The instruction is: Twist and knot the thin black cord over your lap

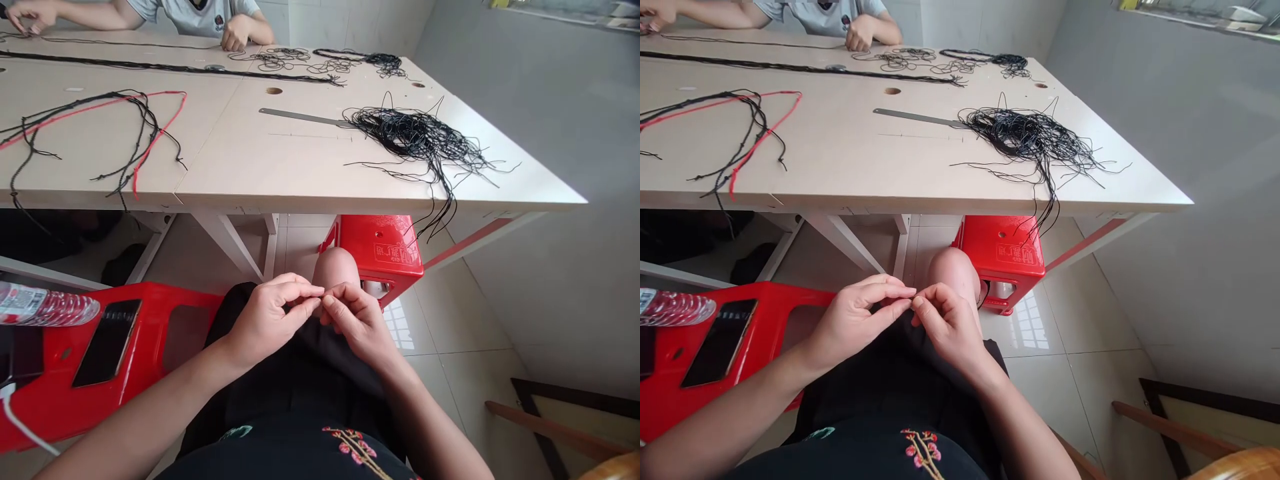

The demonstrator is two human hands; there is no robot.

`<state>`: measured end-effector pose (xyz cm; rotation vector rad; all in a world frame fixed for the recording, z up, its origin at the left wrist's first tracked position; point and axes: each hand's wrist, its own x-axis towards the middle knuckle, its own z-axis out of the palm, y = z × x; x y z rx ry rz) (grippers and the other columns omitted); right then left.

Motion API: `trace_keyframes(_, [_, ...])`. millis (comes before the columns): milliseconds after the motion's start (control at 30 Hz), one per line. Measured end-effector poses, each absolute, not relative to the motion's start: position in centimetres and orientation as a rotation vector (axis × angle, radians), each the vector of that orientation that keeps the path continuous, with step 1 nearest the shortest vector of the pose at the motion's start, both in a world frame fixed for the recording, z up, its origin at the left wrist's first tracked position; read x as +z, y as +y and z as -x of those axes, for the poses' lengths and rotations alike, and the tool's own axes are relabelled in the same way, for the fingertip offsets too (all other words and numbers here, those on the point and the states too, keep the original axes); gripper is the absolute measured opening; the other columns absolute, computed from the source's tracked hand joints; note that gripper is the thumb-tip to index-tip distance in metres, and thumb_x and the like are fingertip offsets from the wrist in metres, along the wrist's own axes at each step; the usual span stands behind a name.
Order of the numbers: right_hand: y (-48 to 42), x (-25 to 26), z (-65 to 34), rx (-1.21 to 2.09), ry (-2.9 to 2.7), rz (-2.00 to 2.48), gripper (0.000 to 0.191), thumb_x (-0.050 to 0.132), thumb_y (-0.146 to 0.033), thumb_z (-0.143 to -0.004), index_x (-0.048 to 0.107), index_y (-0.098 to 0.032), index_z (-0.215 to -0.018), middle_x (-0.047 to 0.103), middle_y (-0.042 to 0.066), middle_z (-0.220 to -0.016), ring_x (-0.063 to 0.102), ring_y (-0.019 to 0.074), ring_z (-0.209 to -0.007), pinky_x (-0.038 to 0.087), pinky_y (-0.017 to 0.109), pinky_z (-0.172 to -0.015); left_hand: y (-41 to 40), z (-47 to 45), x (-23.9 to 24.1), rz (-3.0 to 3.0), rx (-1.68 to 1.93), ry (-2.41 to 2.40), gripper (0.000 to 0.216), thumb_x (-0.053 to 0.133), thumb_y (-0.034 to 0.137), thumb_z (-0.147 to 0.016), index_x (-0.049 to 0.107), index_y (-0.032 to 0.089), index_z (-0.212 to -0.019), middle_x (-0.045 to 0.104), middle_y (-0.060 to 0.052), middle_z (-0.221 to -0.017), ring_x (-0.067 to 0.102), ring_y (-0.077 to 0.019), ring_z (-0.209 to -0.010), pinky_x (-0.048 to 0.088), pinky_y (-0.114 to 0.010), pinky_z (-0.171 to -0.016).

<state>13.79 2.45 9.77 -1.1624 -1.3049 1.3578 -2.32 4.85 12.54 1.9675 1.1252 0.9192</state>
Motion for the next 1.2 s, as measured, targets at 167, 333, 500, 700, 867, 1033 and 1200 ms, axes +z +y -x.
trace_keyframes(167, [2.1,9.9,-13.7,0.928,-1.623,1.239,0.013,0.049,-0.028,-0.087,0.057,-0.019,-0.081,0.063,0.001,-0.074,0.055,0.0104,-0.064,0.044,0.021,-0.058,5.0,1.8,12.6,-2.290,0.942,1.188,0.014,0.052,0.012,-0.077,0.065,0.016,-0.075,0.064,-0.002,-0.070,0.057,-0.0113,-0.065,0.047,-0.022,-0.061])
trace_keyframes(333, [1.9,9.9,-13.7,0.672,-1.794,1.172,0.012,0.047,-0.023,-0.087,0.055,-0.020,-0.079,0.063,0.000,-0.069,0.054,0.0086,-0.057,0.042,0.020,-0.054,4.5,1.5,12.6,-2.364,0.940,1.266,0.013,0.050,0.011,-0.069,0.057,0.017,-0.060,0.054,0.001,-0.056,0.047,-0.0086,-0.051,0.039,-0.020,-0.048])
trace_keyframes(500, [1.6,10.0,-14.1,0.712,-1.721,1.147,0.010,0.050,-0.021,-0.086,0.056,-0.020,-0.078,0.062,-0.001,-0.069,0.053,0.0080,-0.056,0.042,0.019,-0.053,4.5,1.3,13.1,-2.182,0.896,1.241,0.011,0.050,0.011,-0.066,0.055,0.017,-0.058,0.052,0.003,-0.055,0.045,-0.0072,-0.049,0.037,-0.019,-0.046])
trace_keyframes(700, [2.3,9.6,-14.5,1.117,-1.300,1.205,0.017,0.050,-0.033,-0.087,0.055,-0.018,-0.079,0.051,-0.004,-0.058,0.047,0.0072,-0.051,0.040,0.020,-0.048,5.1,1.9,13.3,-1.714,0.623,1.176,0.014,0.052,0.022,-0.077,0.065,0.016,-0.081,0.066,0.000,-0.071,0.060,-0.0114,-0.063,0.049,-0.020,-0.057])
trace_keyframes(867, [2.7,9.3,-14.3,1.299,-1.264,1.109,0.019,0.058,-0.033,-0.081,0.055,-0.019,-0.093,0.057,-0.001,-0.068,0.052,0.0083,-0.054,0.043,0.020,-0.047,5.3,2.2,13.3,-1.776,0.640,1.248,0.016,0.053,0.025,-0.079,0.066,0.017,-0.077,0.068,-0.001,-0.076,0.062,-0.0140,-0.070,0.050,-0.023,-0.063])
trace_keyframes(1033, [2.6,9.0,-14.0,1.217,-1.417,1.162,0.012,0.055,-0.030,-0.083,0.059,-0.019,-0.083,0.062,0.001,-0.072,0.057,0.0115,-0.065,0.046,0.023,-0.059,5.1,2.3,13.4,-1.797,0.712,1.274,0.014,0.053,0.022,-0.079,0.065,0.018,-0.083,0.067,-0.001,-0.080,0.063,-0.0136,-0.073,0.051,-0.022,-0.064])
trace_keyframes(1200, [2.7,8.5,-13.7,1.223,-1.368,1.217,0.016,0.055,-0.033,-0.083,0.058,-0.018,-0.078,0.056,-0.001,-0.064,0.047,0.0089,-0.055,0.039,0.021,-0.051,4.8,2.8,13.1,-1.782,0.814,1.249,0.020,0.053,0.021,-0.080,0.062,0.018,-0.098,0.066,-0.003,-0.086,0.062,-0.0128,-0.076,0.052,-0.022,-0.067])
